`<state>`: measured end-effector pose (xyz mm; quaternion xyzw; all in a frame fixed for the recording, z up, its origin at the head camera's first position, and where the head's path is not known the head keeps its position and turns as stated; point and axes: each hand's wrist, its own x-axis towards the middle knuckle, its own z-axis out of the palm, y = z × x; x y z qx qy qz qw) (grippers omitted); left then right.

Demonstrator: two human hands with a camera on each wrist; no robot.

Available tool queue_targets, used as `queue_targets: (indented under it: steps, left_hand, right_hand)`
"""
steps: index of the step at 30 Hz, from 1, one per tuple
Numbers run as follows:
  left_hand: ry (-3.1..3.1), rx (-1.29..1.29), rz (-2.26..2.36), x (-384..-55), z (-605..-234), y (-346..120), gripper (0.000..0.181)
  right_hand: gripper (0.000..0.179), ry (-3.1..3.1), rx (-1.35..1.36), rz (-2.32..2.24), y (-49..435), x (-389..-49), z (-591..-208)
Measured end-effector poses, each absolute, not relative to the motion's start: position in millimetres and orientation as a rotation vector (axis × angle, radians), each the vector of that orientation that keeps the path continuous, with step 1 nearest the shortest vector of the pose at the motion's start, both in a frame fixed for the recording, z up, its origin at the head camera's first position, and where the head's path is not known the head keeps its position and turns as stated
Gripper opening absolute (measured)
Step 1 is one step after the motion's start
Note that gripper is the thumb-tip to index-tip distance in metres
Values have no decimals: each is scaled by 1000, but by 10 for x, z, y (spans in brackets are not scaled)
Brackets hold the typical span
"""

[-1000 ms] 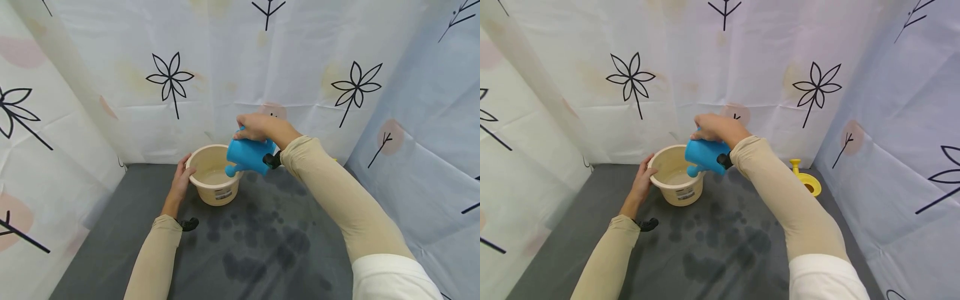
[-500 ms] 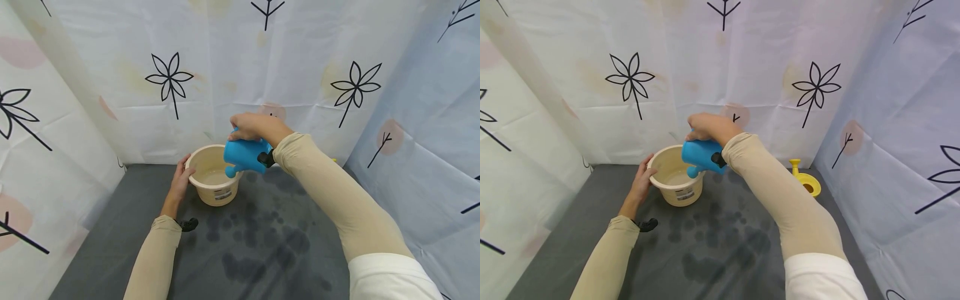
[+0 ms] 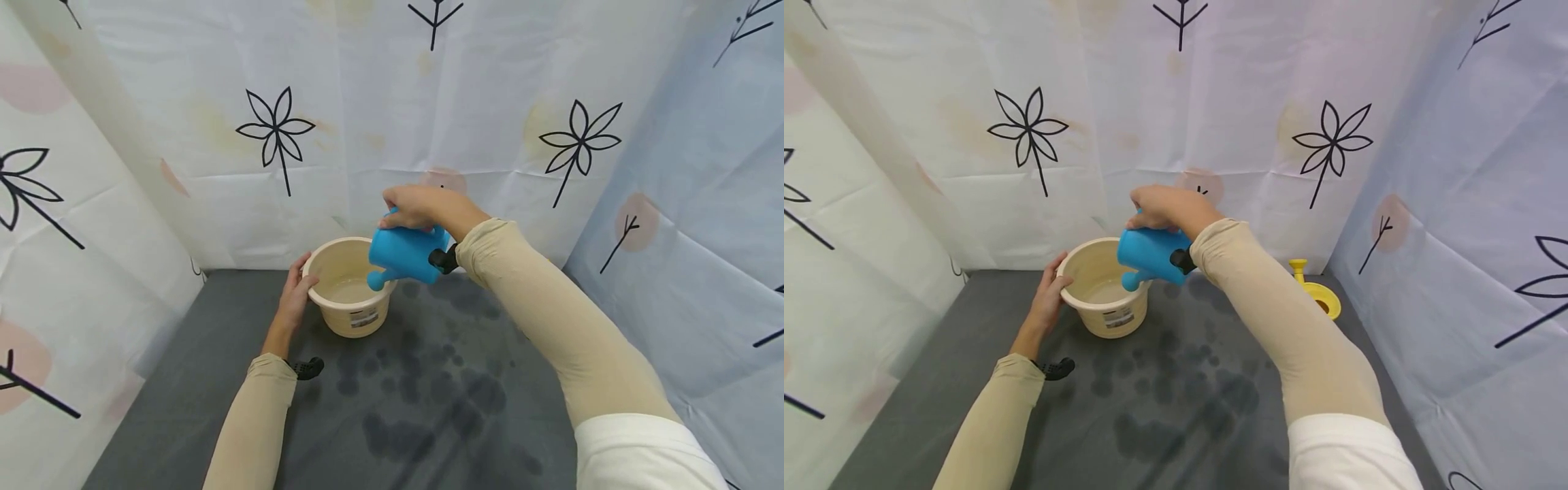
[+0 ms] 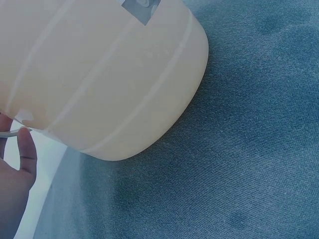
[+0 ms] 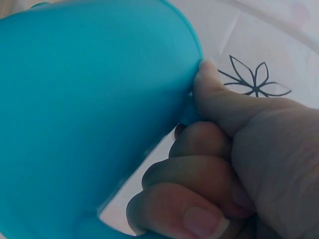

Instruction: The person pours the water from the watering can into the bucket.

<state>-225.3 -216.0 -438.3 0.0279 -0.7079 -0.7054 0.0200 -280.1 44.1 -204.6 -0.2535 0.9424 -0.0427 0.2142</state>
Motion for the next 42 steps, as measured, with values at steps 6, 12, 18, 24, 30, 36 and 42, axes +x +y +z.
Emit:
queue_targets:
  steps: [6, 12, 18, 24, 30, 36, 42]
  left_hand:
    - [-2189, 98, -2199, -2250, -4378, -2161, 64]
    - [-2180, 103, -2208, -2236, -4370, -2158, 65]
    - [-2187, 114, -2183, -2220, -4364, -2157, 65]
    - [-2182, 102, -2191, -2223, -4351, -2139, 64]
    - [-2170, 95, -2194, -2229, -4352, -2119, 64]
    - [-2175, 93, -2187, -2224, -4347, -2118, 65]
    - [-2144, 79, -2214, -2238, -4384, -2125, 65]
  right_hand:
    - [34, 2627, -752, -194, 613, -2813, -2121]
    - [33, 2653, -775, -339, 832, -2775, -2249]
    - [30, 2678, -762, -466, 968, -2729, -2351]
    - [29, 2752, -851, -559, 1070, -2697, -2484]
    - [25, 2781, -868, -727, 1209, -2631, -2638]
    - [26, 2788, -840, -887, 1341, -2500, -2848]
    - [27, 2830, -841, -1038, 1418, -2335, -3048]
